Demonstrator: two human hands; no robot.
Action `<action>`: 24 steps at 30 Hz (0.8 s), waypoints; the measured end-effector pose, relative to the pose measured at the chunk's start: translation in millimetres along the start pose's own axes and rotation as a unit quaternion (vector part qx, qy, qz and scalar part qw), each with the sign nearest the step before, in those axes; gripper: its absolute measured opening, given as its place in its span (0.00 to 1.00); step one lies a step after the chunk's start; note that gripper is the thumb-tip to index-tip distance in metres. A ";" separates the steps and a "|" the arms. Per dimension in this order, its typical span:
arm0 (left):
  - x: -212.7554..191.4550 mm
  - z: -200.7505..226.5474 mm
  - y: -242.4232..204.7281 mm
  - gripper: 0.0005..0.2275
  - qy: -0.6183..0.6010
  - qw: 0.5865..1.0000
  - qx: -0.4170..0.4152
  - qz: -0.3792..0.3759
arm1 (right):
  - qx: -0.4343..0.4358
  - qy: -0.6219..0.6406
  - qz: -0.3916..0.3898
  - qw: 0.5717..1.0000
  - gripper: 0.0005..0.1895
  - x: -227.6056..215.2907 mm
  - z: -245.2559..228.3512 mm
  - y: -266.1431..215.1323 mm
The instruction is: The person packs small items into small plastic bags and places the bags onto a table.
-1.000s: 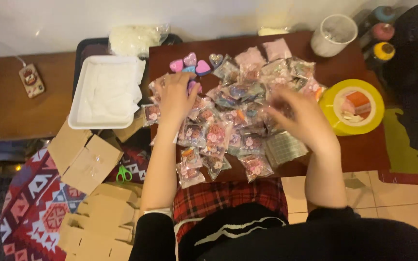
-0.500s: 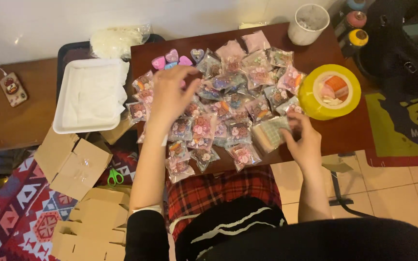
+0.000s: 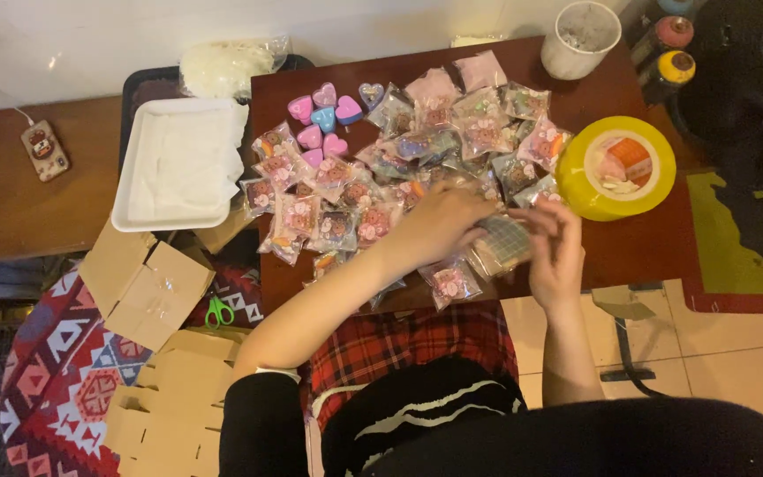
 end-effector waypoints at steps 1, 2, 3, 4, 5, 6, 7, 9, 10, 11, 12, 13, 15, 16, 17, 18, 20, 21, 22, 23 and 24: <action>-3.2 -1.2 -0.4 0.17 0.001 1.000 0.000 0.000 | 0.000 0.000 0.000 1.000 0.19 -2.8 9.1 3.1; -7.2 -2.9 -0.3 0.18 -0.013 1.000 -0.005 0.000 | 0.047 0.062 -0.020 0.997 0.17 -4.7 21.0 7.8; -11.4 -4.6 -0.2 0.18 -0.026 1.000 -0.010 0.000 | 0.094 0.123 -0.040 0.987 0.16 -6.0 32.5 12.1; -13.1 -9.8 -3.4 0.18 -0.025 1.000 -0.011 0.000 | 0.094 0.124 -0.041 0.987 0.16 -6.3 40.1 14.8; -14.6 -14.7 -6.7 0.17 -0.048 0.999 -0.006 0.004 | 0.092 0.101 -0.103 0.985 0.16 -1.5 47.3 17.0; -15.6 -19.2 -9.9 0.16 -0.072 0.997 -0.001 0.007 | 0.091 0.077 -0.164 0.979 0.16 2.6 54.7 17.9; -14.6 -27.1 -11.9 0.16 -0.072 0.997 -0.002 0.007 | 0.091 0.077 -0.165 0.979 0.16 4.4 50.9 17.9; -9.0 -43.1 -17.3 0.08 -0.151 0.988 -0.022 -0.010 | 0.153 -0.029 -0.186 0.970 0.22 9.6 49.7 16.0; -19.0 -41.4 -19.4 0.08 -0.151 0.988 -0.023 -0.010 | 0.153 -0.028 -0.186 0.970 0.22 13.3 39.9 15.3; -27.9 -41.1 -21.8 0.06 -0.166 0.985 -0.044 -0.020 | 0.115 -0.114 -0.170 0.972 0.21 16.0 28.2 15.3; -36.8 -40.8 -23.6 0.04 -0.182 0.981 -0.064 -0.029 | 0.076 -0.199 -0.151 0.965 0.21 18.5 16.4 15.8; -48.3 -41.3 -28.3 0.04 -0.181 0.981 -0.064 -0.028 | 0.076 -0.199 -0.152 0.965 0.21 19.4 19.6 14.9; -78.0 -43.7 -39.7 0.06 -0.230 0.967 -0.075 0.074 | 0.121 -0.125 -0.160 0.972 0.23 21.5 28.4 12.3; -90.8 -49.9 -47.0 0.06 -0.230 0.967 -0.075 0.074 | 0.121 -0.124 -0.160 0.972 0.23 22.6 24.5 12.2; -108.9 -60.8 -57.0 0.07 -0.284 0.936 -0.116 0.174 | 0.105 -0.128 -0.155 0.974 0.20 23.5 19.3 12.1; -125.7 -71.2 -69.4 0.08 -0.334 0.889 -0.154 0.274 | 0.087 -0.132 -0.151 0.976 0.18 24.1 13.5 11.9; -131.7 -106.9 -92.8 0.11 -0.340 0.864 -0.170 0.330 | 0.117 -0.107 -0.169 0.973 0.17 21.6 15.8 16.7; -136.1 -125.7 -106.0 0.13 -0.344 0.837 -0.184 0.384 | 0.146 -0.082 -0.185 0.968 0.17 20.7 17.5 19.4; -129.4 -142.5 -116.9 0.13 -0.343 0.837 -0.182 0.385 | 0.144 -0.082 -0.185 0.969 0.17 21.6 8.0 25.2; -125.6 -159.5 -129.6 0.11 -0.295 0.842 -0.187 0.411 | 0.135 -0.062 -0.207 0.967 0.16 24.3 -2.3 30.4; -120.8 -176.4 -142.1 0.08 -0.247 0.843 -0.192 0.437 | 0.126 -0.043 -0.229 0.964 0.15 26.3 -12.3 35.8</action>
Point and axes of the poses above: each hand's wrist, its own y-axis towards the middle knuckle, its own x-axis out of the palm, z = x × y, the point moved 4 cm from there along y, towards the middle knuckle, and after that the axes turned 9 degrees about x, right-handed, at the moved point
